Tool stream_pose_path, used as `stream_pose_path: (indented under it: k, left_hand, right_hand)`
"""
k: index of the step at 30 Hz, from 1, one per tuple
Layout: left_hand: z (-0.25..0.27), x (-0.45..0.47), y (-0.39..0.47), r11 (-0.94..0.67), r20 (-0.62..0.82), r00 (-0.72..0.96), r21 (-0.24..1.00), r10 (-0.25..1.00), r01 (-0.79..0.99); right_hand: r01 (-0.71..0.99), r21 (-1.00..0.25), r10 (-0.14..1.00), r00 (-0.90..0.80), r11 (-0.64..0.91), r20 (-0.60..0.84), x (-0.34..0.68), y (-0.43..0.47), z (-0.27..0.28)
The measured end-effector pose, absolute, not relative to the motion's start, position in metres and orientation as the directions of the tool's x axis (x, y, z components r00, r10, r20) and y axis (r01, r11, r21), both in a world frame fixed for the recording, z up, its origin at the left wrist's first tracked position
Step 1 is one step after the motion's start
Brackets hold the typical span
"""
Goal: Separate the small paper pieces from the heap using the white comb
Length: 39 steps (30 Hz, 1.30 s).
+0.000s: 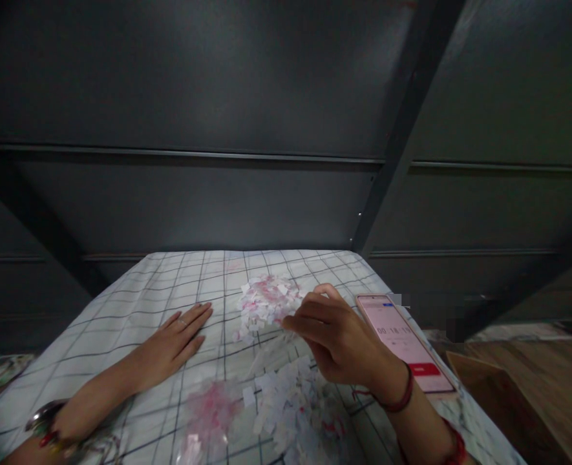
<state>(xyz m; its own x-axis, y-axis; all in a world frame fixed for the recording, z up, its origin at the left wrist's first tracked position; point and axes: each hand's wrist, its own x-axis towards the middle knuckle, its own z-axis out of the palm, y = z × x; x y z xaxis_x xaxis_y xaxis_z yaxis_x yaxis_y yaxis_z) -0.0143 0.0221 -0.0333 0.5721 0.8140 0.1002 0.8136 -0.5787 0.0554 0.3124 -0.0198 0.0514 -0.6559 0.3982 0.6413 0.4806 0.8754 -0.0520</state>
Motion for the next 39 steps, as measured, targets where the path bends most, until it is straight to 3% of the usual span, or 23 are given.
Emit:
stream_pose_path:
  k: [8,16,23,33,39]
  left_hand:
    - [-0.034,-0.015,0.022,-0.578,0.1,0.571,0.063,0.815,0.814]
    - [-0.03,-0.01,0.022,-0.549,0.037,0.548,0.038,0.835,0.835]
    - [-0.032,-0.012,0.022,-0.568,0.079,0.565,0.036,0.822,0.822]
    - [-0.03,-0.013,0.021,-0.577,0.09,0.571,0.063,0.816,0.814]
    - [-0.03,-0.013,0.022,-0.566,0.068,0.562,0.05,0.824,0.823]
  right_hand:
    - [0.456,-0.095,0.418,-0.688,0.885,0.593,0.312,-0.027,0.063]
    - [0.485,-0.048,0.394,-0.646,0.873,0.654,0.316,-0.02,0.055]
    - [0.462,-0.1,0.412,-0.646,0.881,0.643,0.318,-0.02,0.056]
    - [0.61,0.015,0.421,-0.564,0.792,0.71,0.323,-0.012,0.051]
    - [0.638,0.028,0.476,-0.603,0.769,0.641,0.331,-0.014,0.059]
